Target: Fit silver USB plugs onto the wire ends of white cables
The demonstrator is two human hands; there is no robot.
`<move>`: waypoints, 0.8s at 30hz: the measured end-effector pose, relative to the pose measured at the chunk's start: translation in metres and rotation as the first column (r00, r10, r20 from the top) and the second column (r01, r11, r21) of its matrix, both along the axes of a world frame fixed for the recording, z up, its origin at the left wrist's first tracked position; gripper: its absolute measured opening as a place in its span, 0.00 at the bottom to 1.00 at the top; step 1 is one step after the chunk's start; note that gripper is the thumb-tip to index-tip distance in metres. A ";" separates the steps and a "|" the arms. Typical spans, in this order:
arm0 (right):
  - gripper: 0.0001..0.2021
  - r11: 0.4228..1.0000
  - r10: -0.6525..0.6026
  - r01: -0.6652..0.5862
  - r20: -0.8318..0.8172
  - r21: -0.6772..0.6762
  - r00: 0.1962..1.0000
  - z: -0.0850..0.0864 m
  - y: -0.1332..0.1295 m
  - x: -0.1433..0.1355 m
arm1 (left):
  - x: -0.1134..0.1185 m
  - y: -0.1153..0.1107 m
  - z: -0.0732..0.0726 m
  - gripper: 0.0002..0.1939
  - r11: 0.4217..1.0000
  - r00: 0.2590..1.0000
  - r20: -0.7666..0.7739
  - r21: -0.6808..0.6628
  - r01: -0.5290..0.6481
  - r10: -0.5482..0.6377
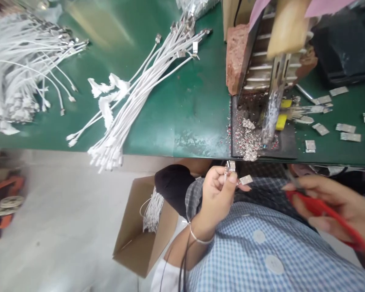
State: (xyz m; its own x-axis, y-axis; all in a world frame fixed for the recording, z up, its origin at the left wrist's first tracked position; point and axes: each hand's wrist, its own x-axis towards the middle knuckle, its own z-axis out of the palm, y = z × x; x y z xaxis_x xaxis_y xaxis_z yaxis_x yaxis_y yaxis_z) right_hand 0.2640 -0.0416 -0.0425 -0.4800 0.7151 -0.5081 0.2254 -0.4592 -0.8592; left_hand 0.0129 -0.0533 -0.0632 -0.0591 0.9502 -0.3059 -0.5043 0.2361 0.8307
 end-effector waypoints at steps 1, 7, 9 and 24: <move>0.33 0.998 0.041 -0.046 -0.089 -0.049 0.995 -0.008 -0.002 -0.013 | -0.001 0.000 -0.001 0.15 1.000 1.000 0.017 0.019 0.019 -0.020; 0.31 0.975 0.109 -0.198 -0.567 -0.098 0.817 -0.034 0.007 -0.059 | -0.002 0.003 0.000 0.13 0.993 0.995 0.063 0.097 0.070 -0.076; 0.31 0.970 0.133 -0.228 -0.595 -0.087 0.793 -0.033 0.012 -0.063 | -0.002 0.004 0.001 0.13 0.992 0.996 0.057 0.105 0.070 -0.076; 0.31 0.915 0.228 -0.393 -0.695 -0.086 0.682 -0.027 0.033 -0.061 | -0.006 0.006 -0.002 0.10 0.990 0.991 0.082 0.104 0.093 -0.101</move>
